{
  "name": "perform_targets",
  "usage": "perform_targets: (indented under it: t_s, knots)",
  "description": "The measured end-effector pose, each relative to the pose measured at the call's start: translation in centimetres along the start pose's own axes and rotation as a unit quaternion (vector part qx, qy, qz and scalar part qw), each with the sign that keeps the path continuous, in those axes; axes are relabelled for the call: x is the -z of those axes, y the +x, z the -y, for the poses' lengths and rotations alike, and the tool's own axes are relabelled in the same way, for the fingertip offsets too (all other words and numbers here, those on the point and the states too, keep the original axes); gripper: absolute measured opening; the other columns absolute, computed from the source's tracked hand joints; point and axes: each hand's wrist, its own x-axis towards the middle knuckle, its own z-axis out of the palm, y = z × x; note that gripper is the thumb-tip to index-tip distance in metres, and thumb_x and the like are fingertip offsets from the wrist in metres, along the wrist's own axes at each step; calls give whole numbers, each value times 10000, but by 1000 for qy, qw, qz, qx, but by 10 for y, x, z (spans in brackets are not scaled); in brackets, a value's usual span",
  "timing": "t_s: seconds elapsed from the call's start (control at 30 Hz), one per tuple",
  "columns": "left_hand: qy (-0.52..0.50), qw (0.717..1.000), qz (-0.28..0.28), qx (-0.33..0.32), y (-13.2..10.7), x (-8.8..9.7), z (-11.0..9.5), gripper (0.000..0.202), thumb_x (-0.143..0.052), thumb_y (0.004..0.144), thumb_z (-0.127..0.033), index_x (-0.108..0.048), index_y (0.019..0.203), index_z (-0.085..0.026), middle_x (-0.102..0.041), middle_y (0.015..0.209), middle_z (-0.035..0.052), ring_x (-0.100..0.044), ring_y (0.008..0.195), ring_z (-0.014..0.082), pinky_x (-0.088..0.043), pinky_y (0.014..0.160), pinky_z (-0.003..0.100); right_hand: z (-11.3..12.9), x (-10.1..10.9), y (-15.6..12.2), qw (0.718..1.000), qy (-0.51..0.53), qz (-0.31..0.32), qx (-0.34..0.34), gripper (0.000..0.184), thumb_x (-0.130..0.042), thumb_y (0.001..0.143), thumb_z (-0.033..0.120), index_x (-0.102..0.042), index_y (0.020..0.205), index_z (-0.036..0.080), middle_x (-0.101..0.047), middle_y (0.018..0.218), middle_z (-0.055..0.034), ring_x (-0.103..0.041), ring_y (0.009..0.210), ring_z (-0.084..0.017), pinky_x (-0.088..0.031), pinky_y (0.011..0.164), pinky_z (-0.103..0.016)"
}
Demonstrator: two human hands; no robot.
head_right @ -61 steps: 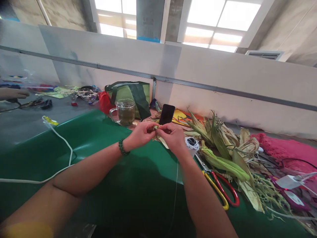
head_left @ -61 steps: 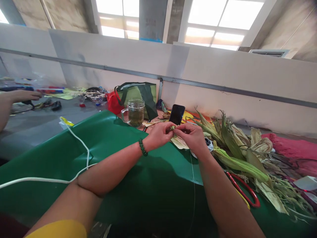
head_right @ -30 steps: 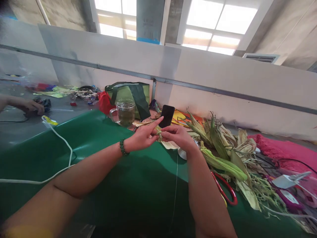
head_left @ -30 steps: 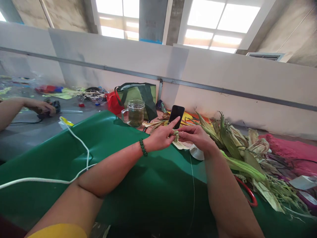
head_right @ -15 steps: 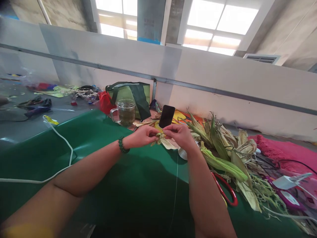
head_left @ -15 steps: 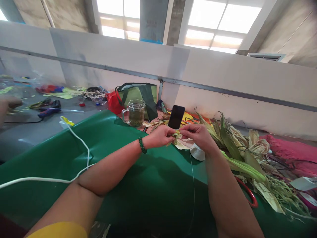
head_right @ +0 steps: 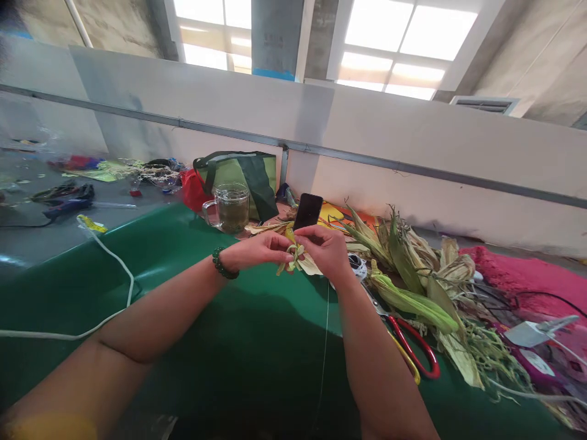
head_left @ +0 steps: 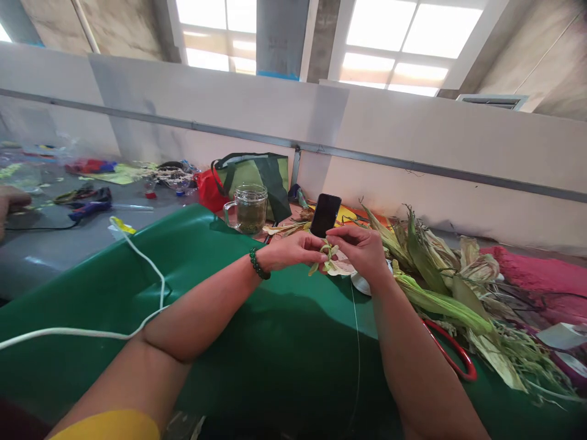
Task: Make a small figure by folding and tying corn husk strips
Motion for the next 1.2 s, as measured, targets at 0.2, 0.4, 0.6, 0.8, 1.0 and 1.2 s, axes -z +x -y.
perform_targets:
  t_s: [0.2,0.4,0.6,0.8,1.0,1.2]
  knots:
    - [-22,1000,19,12,0,-3,0,296,-805,692,-383,-715,742,-106,-691,688,41,-572,628,92,-450,613,205,2,-3,-4,997,66,32,-13,226,-753,656,294,-737,860,199,-695,673,-2,-631,583,-136,-512,540,-260]
    - [-53,998,-15,37,2,-3,6,325,-840,639,-397,-740,772,-118,-715,688,45,-625,667,119,-490,656,224,-1,-5,-1,995,81,19,-54,298,-706,716,446,-695,870,191,-671,667,-4,-592,566,-123,-494,522,-255]
    - [-75,996,-44,30,3,0,6,333,-854,622,-382,-727,790,-124,-717,682,33,-644,661,118,-493,631,214,10,6,-1,995,-8,102,-13,247,-713,704,415,-650,640,185,-610,562,6,-533,522,-116,-435,503,-252]
    - [-41,999,-30,14,1,-1,5,301,-837,649,-360,-726,771,-109,-721,692,46,-627,634,109,-508,643,223,9,1,-2,999,4,34,-13,216,-684,694,383,-633,615,189,-581,524,18,-483,485,-107,-394,490,-255]
    - [-15,1000,9,25,2,-7,9,326,-830,650,-375,-731,804,-105,-723,688,47,-608,604,101,-489,604,211,1,1,1,999,1,-39,-34,240,-711,654,413,-649,601,187,-565,523,20,-452,491,-104,-367,502,-265]
    - [-10,999,18,29,3,-5,9,302,-818,673,-379,-716,742,-102,-724,699,55,-603,621,99,-471,611,209,-6,-4,3,997,6,-65,-44,303,-733,650,474,-645,609,188,-540,515,24,-442,490,-105,-372,497,-264]
